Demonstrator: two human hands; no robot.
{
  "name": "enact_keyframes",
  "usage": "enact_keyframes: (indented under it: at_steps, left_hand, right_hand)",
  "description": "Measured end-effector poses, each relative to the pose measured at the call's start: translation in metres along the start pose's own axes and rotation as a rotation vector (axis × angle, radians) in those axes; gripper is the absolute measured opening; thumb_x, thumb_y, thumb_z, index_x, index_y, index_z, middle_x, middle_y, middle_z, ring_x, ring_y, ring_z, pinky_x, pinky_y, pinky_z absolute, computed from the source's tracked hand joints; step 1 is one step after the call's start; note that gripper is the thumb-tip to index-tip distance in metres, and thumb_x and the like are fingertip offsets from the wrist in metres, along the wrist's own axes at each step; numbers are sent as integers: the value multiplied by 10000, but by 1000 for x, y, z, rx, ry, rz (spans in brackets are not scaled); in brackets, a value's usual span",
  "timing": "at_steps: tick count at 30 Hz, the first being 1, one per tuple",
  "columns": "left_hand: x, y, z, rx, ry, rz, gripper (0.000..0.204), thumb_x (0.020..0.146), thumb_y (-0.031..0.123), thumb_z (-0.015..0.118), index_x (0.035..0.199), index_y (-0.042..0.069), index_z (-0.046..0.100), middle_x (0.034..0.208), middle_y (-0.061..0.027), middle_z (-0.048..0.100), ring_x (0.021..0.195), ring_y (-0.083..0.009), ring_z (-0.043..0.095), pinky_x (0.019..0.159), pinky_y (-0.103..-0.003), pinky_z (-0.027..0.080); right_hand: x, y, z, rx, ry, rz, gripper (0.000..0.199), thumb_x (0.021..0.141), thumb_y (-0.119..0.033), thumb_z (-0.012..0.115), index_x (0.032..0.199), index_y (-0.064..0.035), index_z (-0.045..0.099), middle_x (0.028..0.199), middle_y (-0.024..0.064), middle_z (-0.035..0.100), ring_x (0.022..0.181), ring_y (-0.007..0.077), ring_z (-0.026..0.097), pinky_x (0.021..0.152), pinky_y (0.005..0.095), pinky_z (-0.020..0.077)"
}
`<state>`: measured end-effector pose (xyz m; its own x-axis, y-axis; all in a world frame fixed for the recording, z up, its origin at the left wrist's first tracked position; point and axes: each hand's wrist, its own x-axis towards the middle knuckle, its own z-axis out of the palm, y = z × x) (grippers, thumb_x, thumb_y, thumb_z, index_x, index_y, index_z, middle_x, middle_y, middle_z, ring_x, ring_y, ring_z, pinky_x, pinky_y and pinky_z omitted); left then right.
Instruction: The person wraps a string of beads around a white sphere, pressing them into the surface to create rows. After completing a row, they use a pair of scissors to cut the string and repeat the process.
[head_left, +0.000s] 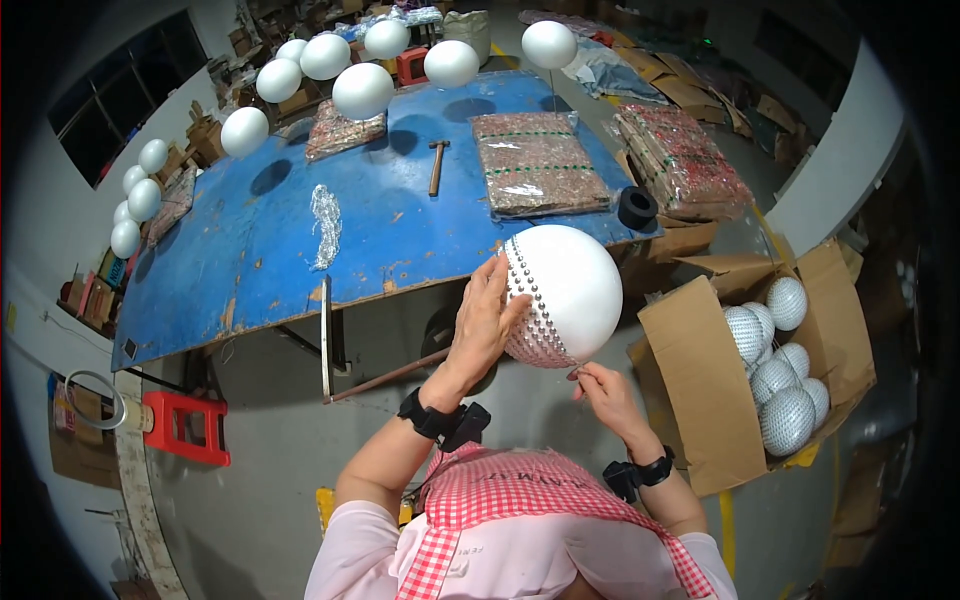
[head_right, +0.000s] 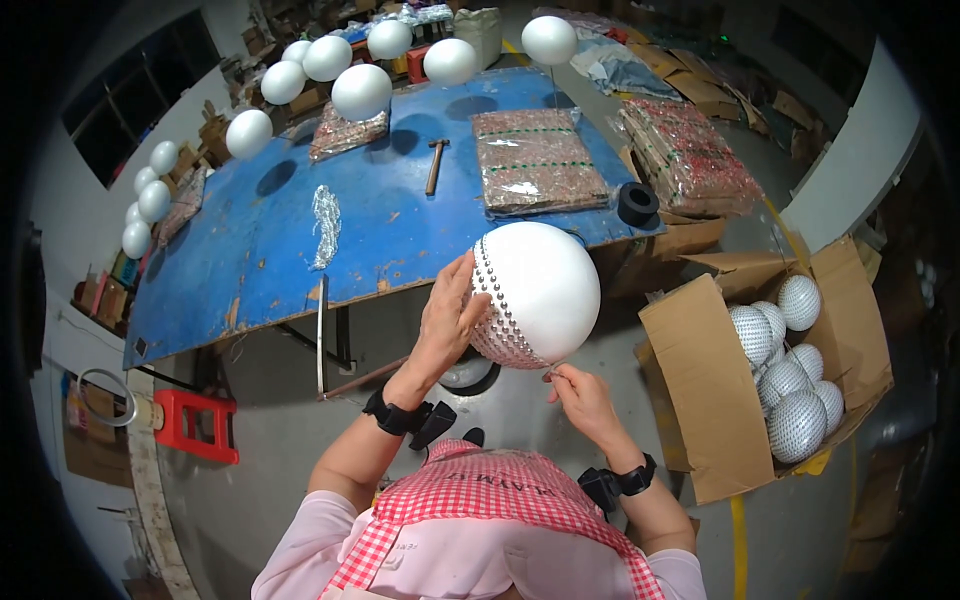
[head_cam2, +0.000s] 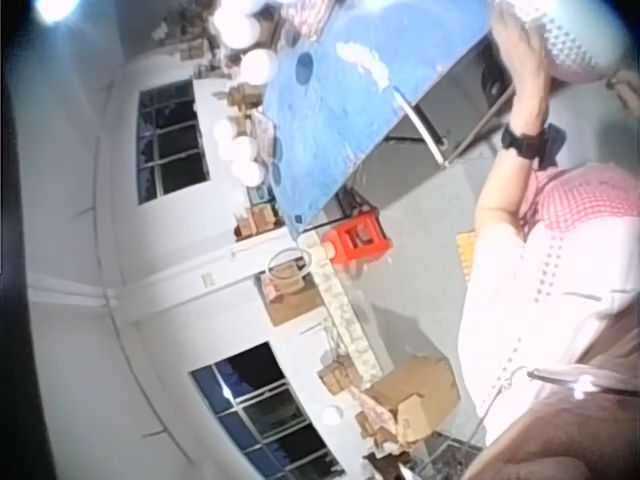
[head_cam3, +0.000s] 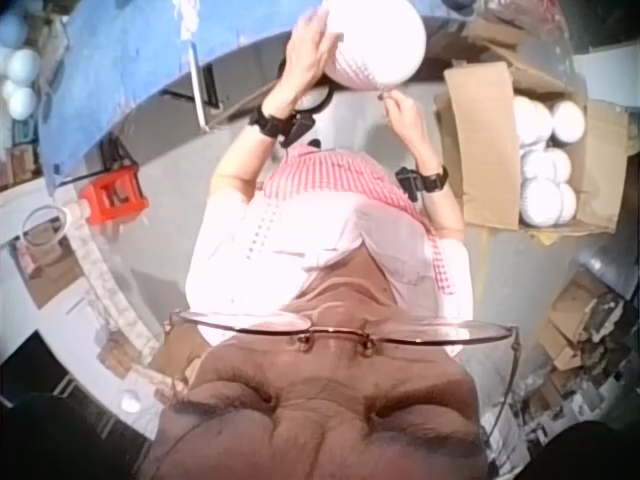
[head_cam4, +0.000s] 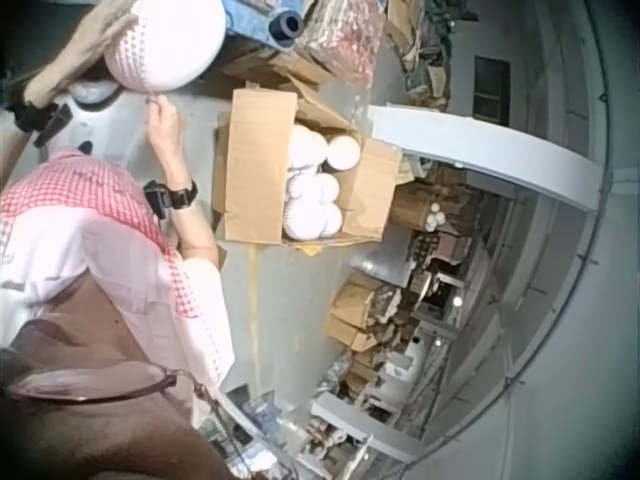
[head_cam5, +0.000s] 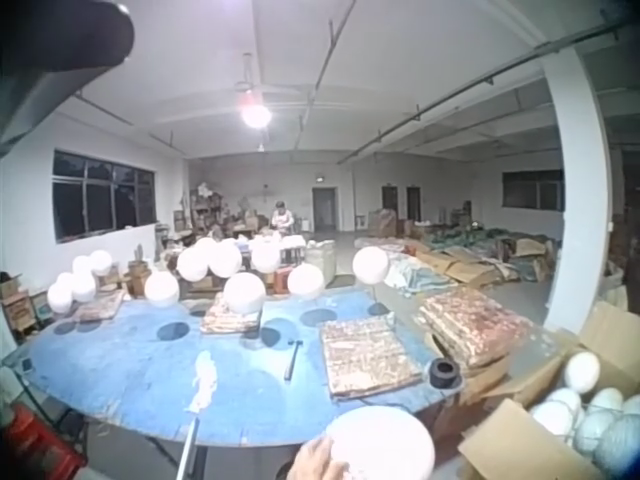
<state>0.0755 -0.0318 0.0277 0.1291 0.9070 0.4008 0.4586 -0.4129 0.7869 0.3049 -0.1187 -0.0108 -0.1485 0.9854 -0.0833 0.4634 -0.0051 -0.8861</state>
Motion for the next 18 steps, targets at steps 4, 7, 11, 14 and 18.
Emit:
enact_keyframes:
  at_steps: [4, 7, 11, 14, 18]
  left_hand:
    - [-1, 6, -1, 94, -47, 63, 853, 806, 324, 731, 1429, -50, 284, 1390, -271, 373, 1258, -415, 401, 1050, -432, 358]
    - [-3, 7, 3, 148, -26, 71, 926, 772, 371, 754, 1421, -79, 273, 1400, -275, 356, 1267, -421, 390, 1057, -433, 349]
    - [-7, 10, 7, 189, -9, 69, 958, 756, 393, 762, 1419, -90, 266, 1413, -277, 343, 1283, -424, 374, 1067, -435, 338]
    - [-7, 10, 10, 202, 3, 51, 957, 752, 372, 770, 1421, -90, 265, 1399, -280, 369, 1285, -417, 383, 1062, -436, 346]
    - [-3, 10, 10, 152, 51, 63, 920, 751, 353, 775, 1417, -58, 291, 1372, -280, 409, 1268, -414, 417, 1034, -441, 380]
  right_hand:
    - [-3, -1, -1, 435, -32, -80, 218, 958, -129, 509, 947, 26, 662, 744, 55, 660, 716, 110, 606, 689, 267, 472]
    - [-7, -16, -9, 569, -49, -68, 230, 962, -148, 528, 1001, 25, 674, 806, 47, 687, 769, 79, 592, 722, 237, 436]
    - [-18, -28, -18, 651, -24, -57, 172, 904, -85, 617, 1003, 38, 685, 805, 58, 693, 743, 85, 619, 701, 223, 472]
    - [-20, -28, -17, 588, 9, -65, 147, 869, -52, 659, 979, 41, 689, 791, 58, 690, 722, 91, 633, 668, 219, 494]
    - [-15, -17, -10, 392, 138, -77, 134, 858, -53, 676, 960, 33, 691, 760, 42, 674, 712, 88, 634, 637, 218, 501]
